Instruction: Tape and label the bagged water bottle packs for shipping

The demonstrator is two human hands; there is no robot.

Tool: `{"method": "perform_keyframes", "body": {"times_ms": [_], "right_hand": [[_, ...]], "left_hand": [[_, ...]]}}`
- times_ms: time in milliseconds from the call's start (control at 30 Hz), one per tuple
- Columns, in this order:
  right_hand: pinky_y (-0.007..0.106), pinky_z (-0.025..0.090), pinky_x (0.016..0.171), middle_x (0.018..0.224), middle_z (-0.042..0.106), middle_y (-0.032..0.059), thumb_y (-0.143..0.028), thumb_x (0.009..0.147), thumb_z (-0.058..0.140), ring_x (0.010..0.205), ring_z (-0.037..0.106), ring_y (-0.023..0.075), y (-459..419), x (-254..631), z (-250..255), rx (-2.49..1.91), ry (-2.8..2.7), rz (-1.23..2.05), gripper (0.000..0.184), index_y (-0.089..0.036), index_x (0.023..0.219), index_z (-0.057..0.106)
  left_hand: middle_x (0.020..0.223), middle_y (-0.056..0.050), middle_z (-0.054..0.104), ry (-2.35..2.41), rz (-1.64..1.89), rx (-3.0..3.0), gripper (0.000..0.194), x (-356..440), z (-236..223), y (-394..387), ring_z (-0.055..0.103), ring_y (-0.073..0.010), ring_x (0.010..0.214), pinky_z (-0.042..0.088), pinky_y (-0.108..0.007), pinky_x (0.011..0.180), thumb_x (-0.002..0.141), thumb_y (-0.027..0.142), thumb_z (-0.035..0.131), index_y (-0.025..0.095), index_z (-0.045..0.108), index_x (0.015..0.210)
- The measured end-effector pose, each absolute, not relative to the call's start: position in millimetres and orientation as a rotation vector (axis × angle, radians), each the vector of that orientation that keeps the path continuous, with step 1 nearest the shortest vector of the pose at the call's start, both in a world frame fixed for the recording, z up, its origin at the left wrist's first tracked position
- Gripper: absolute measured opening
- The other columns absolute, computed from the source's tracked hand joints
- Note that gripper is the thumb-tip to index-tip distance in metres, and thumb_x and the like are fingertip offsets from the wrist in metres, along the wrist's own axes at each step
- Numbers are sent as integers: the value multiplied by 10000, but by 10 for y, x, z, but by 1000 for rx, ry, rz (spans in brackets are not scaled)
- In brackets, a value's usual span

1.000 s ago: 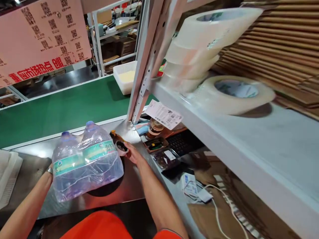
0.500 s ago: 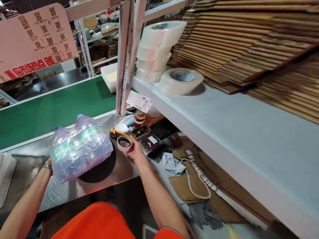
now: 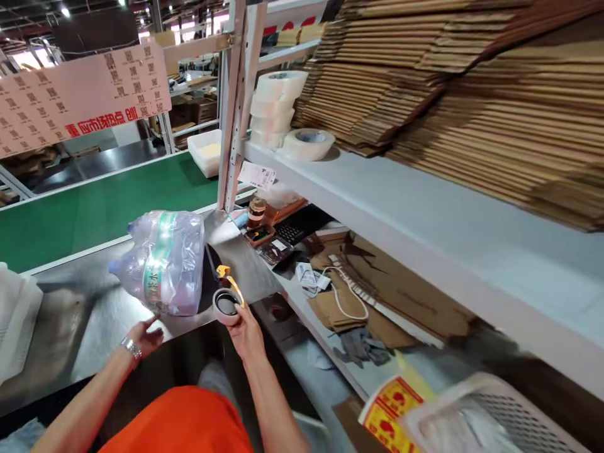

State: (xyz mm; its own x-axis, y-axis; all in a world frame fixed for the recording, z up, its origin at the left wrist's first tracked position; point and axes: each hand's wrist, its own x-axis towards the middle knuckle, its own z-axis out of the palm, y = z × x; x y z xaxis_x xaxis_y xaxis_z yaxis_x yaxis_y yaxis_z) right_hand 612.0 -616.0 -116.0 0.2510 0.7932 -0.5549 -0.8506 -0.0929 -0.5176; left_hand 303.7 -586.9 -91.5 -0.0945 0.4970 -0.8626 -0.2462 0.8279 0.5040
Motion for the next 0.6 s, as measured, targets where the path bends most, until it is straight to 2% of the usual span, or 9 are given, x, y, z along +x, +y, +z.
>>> {"method": "perform_keyframes", "body": {"times_ms": [67, 100, 167, 200, 233, 300, 433, 533, 600], "right_hand": [[249, 664, 717, 985, 818, -15, -258, 672, 946, 855, 768, 163, -6045, 6149, -1115, -952, 73, 1412, 346, -240, 972, 774], [249, 657, 701, 945, 813, -17, -242, 676, 929, 829, 763, 163, -5984, 6185, -1106, -970, 77, 1422, 313, -240, 943, 765], [247, 647, 697, 889, 806, -12, -203, 678, 902, 810, 759, 167, -5858, 6269, -1100, -1016, 90, 1424, 275, -232, 912, 761], [249, 647, 714, 891, 810, -5, -195, 685, 892, 822, 761, 170, -5794, 6313, -1096, -1031, 92, 1424, 267, -225, 920, 767], [256, 650, 735, 904, 816, 4, -197, 698, 884, 842, 765, 176, -5730, 6356, -1089, -1041, 90, 1429, 260, -216, 932, 774], [272, 652, 762, 938, 824, 19, -220, 726, 872, 883, 769, 187, -5608, 6451, -1070, -1050, 74, 1437, 240, -201, 949, 784], [285, 646, 744, 960, 821, 33, -247, 713, 880, 925, 769, 210, -5556, 6708, -1110, -1065, 30, 1474, 273, -193, 965, 789], [242, 623, 673, 866, 783, -2, -263, 668, 916, 816, 737, 173, -5948, 6916, -1288, -1083, 18, 1459, 329, -214, 963, 777], [216, 597, 606, 800, 743, -24, -288, 639, 949, 717, 689, 143, -6407, 7003, -1433, -1095, 46, 1419, 350, -230, 936, 773]], "left_hand": [[1030, -136, 712, 1590, 656, 250, 119, 2900, -822, -6064, 787, -263, 887, 631, -348, 748, 951, 240, 660, 207, 643, 1064], [1177, -139, 721, 1655, 740, 343, 191, 2767, -735, -6073, 787, -272, 1042, 639, -362, 848, 954, 249, 660, 211, 634, 1140], [1451, -148, 661, 1918, 1003, 819, 334, 2437, -503, -5925, 686, -288, 1344, 582, -416, 1096, 975, 258, 615, 230, 596, 1307], [1577, -172, 584, 1997, 1046, 1105, 423, 2281, -377, -5793, 615, -313, 1446, 512, -459, 1206, 994, 307, 590, 220, 568, 1407], [1617, -226, 536, 2034, 989, 1308, 468, 2157, -259, -5645, 593, -341, 1464, 456, -498, 1263, 1001, 335, 555, 168, 563, 1437], [1578, -252, 582, 1937, 757, 1616, 491, 2048, -83, -5377, 629, -364, 1415, 466, -522, 1247, 1004, 388, 514, 119, 627, 1399], [1285, -194, 779, 1792, 492, 1811, 495, 2245, -16, -5237, 723, -366, 1249, 520, -513, 1172, 1008, 503, 497, 145, 778, 1201], [1329, -200, 776, 1837, 378, 1939, 580, 2449, -44, -5430, 718, -386, 1279, 510, -520, 1172, 1049, 525, 432, 141, 760, 1334], [1374, -213, 758, 1904, 352, 1938, 574, 2599, -42, -5607, 702, -401, 1316, 505, -518, 1174, 1061, 479, 453, 130, 702, 1443]]}}
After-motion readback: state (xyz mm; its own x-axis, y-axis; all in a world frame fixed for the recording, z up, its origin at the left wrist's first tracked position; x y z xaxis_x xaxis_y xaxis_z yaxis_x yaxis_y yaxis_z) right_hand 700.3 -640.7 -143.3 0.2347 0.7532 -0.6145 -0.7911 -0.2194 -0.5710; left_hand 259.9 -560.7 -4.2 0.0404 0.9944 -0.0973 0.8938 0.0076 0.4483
